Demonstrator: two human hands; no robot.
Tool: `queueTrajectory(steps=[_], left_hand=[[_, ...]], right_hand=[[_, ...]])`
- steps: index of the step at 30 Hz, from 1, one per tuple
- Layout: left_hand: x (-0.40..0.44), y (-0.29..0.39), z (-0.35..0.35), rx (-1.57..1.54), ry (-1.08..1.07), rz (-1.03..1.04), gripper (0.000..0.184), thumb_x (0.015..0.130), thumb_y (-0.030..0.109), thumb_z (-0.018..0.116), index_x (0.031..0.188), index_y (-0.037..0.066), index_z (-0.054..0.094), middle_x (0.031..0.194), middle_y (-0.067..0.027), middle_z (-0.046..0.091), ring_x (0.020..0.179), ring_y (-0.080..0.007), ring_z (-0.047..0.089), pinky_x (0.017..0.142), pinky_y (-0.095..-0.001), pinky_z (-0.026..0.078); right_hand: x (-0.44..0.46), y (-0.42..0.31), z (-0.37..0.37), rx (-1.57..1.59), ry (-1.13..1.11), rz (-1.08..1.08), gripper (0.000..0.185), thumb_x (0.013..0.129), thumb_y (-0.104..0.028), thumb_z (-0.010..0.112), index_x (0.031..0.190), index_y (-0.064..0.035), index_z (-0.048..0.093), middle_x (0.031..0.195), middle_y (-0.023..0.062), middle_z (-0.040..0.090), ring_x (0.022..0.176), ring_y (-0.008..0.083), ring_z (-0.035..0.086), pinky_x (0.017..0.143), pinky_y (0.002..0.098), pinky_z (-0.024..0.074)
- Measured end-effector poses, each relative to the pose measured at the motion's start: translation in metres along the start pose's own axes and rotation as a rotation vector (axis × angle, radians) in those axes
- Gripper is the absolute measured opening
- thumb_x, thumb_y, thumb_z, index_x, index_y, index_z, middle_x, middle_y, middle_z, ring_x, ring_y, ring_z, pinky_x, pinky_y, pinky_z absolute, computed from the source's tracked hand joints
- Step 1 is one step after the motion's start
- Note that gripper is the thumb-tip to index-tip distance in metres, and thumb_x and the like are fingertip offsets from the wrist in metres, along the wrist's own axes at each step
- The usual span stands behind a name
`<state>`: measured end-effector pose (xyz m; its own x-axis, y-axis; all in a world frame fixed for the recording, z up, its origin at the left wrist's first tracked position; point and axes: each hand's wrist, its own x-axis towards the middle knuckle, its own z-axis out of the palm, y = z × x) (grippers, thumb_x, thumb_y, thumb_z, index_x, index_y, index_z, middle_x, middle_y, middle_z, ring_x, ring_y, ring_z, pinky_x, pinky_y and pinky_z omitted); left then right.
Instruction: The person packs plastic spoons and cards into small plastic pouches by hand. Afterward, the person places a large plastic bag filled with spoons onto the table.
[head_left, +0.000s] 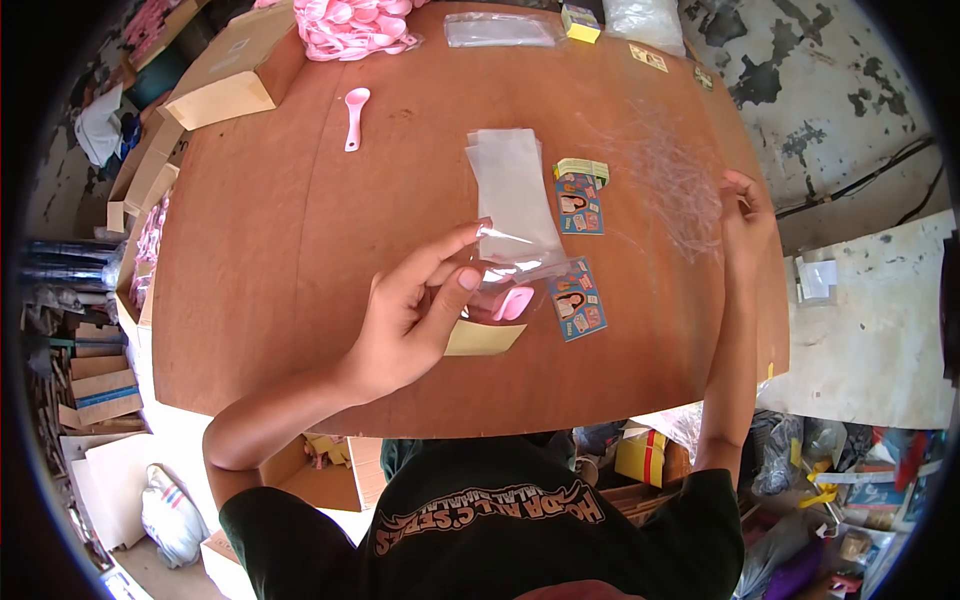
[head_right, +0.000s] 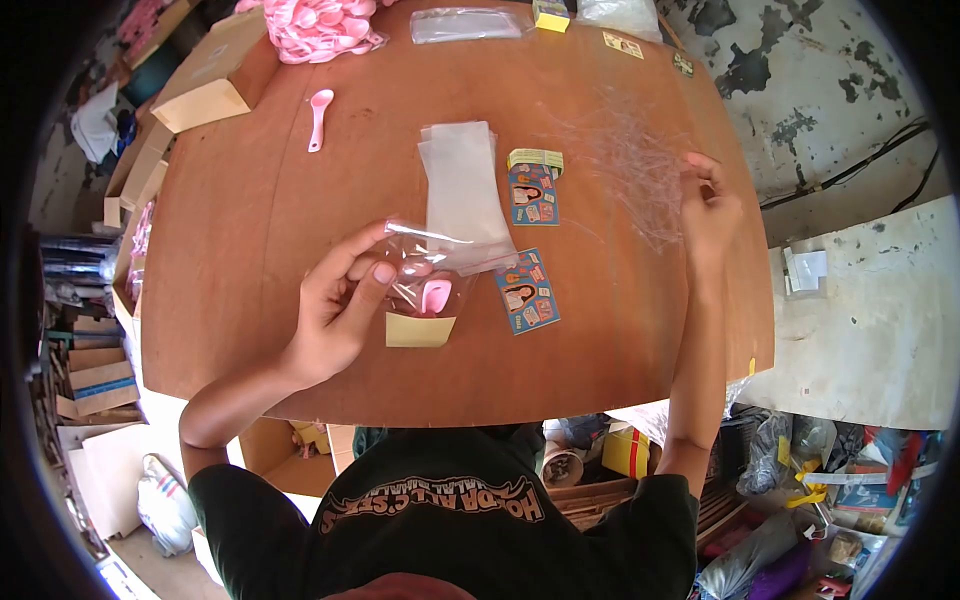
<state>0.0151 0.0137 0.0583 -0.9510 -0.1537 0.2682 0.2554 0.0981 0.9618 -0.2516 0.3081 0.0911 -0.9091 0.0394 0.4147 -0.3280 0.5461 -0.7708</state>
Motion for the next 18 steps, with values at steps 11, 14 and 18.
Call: queueTrajectory(steps=[11,14,18], left_hand=[[0.007,-0.001,0.006,-0.236,-0.07,0.032,0.05,0.1,0.012,0.05,0.145,0.002,0.031,0.113,-0.0162,0.066,0.102,-0.021,0.066,0.089,-0.035,0.052],[0.011,0.0,-0.003,-0.227,-0.023,0.27,0.071,0.092,0.021,0.065,0.148,0.004,0.024,0.127,-0.0189,0.059,0.116,-0.0279,0.059,0.1,-0.0422,0.045],[0.022,0.011,-0.021,0.071,-0.064,0.222,0.095,0.074,0.027,0.083,0.147,0.004,0.027,0.135,-0.0187,0.051,0.129,-0.0321,0.048,0.105,-0.0465,0.039]], right_hand=[[-0.107,-0.126,0.047,0.471,-0.896,-0.501,0.015,0.083,-0.011,0.073,0.096,-0.0046,0.07,0.088,0.006,0.069,0.08,0.0133,0.062,0.069,0.0262,0.0471],[-0.102,-0.15,0.05,0.366,-0.602,-0.823,0.009,0.078,-0.006,0.074,0.086,-0.0039,0.069,0.079,0.0065,0.066,0.069,0.0189,0.062,0.059,0.0288,0.0466],[-0.102,-0.156,0.053,0.31,-0.561,-0.919,0.006,0.077,-0.002,0.071,0.083,-0.0035,0.069,0.072,0.0065,0.065,0.06,0.0198,0.061,0.055,0.0296,0.0465]])
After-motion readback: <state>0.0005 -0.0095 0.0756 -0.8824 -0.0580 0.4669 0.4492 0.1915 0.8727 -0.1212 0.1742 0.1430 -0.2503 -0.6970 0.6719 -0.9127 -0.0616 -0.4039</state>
